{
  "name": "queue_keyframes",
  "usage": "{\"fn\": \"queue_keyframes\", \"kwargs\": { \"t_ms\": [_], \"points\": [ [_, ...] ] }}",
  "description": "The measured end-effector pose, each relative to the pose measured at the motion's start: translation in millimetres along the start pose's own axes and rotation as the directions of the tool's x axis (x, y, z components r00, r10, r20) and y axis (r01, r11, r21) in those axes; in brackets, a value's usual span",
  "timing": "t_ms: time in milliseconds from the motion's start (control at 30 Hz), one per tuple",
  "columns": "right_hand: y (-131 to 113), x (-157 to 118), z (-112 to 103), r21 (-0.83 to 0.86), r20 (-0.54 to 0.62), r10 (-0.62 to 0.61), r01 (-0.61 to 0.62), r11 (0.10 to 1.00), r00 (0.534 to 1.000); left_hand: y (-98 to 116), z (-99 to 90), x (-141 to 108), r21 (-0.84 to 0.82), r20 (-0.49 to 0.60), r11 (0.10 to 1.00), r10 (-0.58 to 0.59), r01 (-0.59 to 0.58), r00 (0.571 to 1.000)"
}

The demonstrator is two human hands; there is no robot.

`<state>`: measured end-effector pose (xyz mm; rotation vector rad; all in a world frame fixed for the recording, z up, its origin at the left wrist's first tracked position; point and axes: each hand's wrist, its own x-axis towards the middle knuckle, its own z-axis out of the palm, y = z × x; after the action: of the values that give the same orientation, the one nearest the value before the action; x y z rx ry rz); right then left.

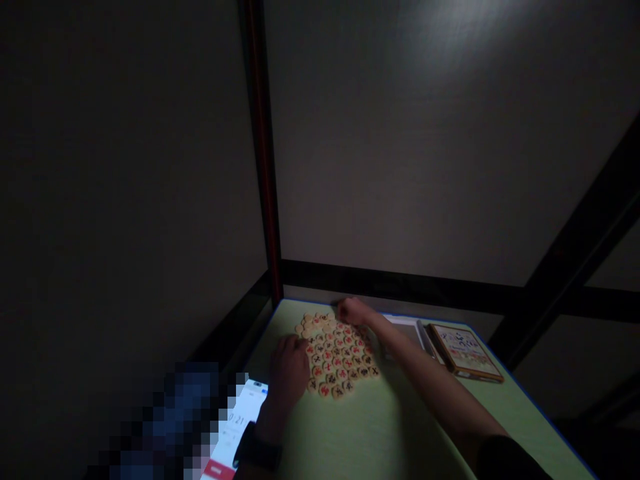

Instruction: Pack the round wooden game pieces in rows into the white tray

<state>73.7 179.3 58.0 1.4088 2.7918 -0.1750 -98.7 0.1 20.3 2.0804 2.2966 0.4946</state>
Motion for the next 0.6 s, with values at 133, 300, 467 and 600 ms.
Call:
{"fn": "queue_keyframes", "kwargs": {
  "t_ms": [133,300,467,600],
  "points": [
    [-2,10,0,0.009,-0.004,-0.054,0.054,0.999,0.999,0,-0.2,0,-0.002,-0.006,1.0,0.002,-0.002,1.0],
    [-17,23,-2,0.013,-0.013,-0.151,0.151,0.988,0.988,2,-4.8,0,-0.021,0.018,1.0,-0.005,0.006,1.0],
    [-29,29,-1,0.014,-0.008,-0.208,0.209,0.978,0.978,3,-5.7,0,-0.016,0.019,1.0,-0.008,0.008,1.0],
    [-36,28,1,0.016,0.0,-0.217,0.217,0.976,0.976,2,-1.8,1,-0.014,-0.004,1.0,-0.006,0.006,1.0]
  ]
}}
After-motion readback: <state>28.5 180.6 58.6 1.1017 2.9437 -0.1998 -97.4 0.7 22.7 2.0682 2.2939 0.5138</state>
